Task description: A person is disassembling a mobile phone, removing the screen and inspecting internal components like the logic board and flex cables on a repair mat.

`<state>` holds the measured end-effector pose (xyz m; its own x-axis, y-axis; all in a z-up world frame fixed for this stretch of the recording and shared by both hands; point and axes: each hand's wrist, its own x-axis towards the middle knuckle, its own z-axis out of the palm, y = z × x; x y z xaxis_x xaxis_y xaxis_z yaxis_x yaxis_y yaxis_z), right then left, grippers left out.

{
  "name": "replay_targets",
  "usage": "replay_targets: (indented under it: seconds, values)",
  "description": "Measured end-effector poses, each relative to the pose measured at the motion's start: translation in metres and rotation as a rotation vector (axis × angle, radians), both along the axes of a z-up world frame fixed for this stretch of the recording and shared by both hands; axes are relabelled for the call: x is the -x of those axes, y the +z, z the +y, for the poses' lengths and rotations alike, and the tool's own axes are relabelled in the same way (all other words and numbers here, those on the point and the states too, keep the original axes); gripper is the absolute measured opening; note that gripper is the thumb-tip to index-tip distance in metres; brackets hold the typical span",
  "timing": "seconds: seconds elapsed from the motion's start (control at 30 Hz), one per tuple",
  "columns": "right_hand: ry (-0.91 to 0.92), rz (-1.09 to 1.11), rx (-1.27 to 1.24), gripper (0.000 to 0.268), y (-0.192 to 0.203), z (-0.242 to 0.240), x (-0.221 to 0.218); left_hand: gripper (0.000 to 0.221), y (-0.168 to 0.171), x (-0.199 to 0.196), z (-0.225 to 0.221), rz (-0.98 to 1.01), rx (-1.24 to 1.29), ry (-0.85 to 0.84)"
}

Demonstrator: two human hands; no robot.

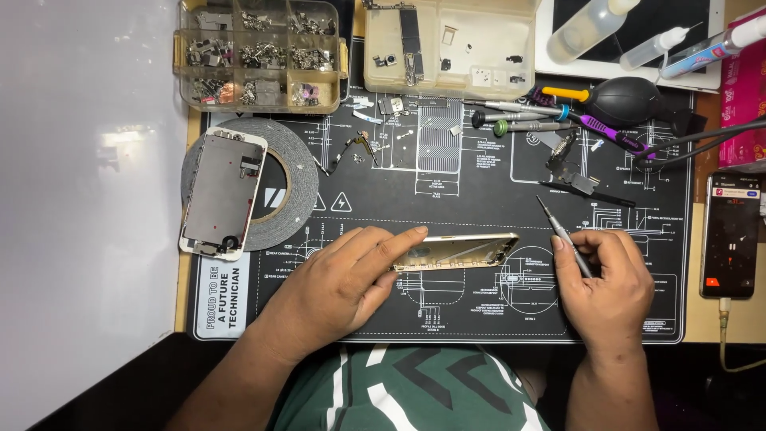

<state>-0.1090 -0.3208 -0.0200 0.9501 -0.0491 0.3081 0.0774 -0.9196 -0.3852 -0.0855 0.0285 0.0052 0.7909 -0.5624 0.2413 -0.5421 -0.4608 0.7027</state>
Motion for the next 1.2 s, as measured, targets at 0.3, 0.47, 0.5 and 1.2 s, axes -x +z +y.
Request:
replay_targets:
  seconds: [0.3,0.47,0.5,1.2]
  values:
    - [0.002,-0.005,0.006,0.015,0.000,0.000,0.000,0.069,0.004,-0.002,0.002,0.052,0.020,-0.004]
    - [0.001,-0.009,0.013,0.014,-0.001,0.000,0.000,0.070,0.002,-0.002,0.003,0.122,0.016,-0.015]
    - [-0.001,-0.011,0.012,0.014,-0.001,0.000,0.000,0.071,0.002,-0.002,0.003,0.120,0.006,0.000]
    - [-0.004,0.000,-0.005,0.014,0.002,0.000,0.000,0.082,0.011,-0.013,-0.002,0.487,-0.040,0.180]
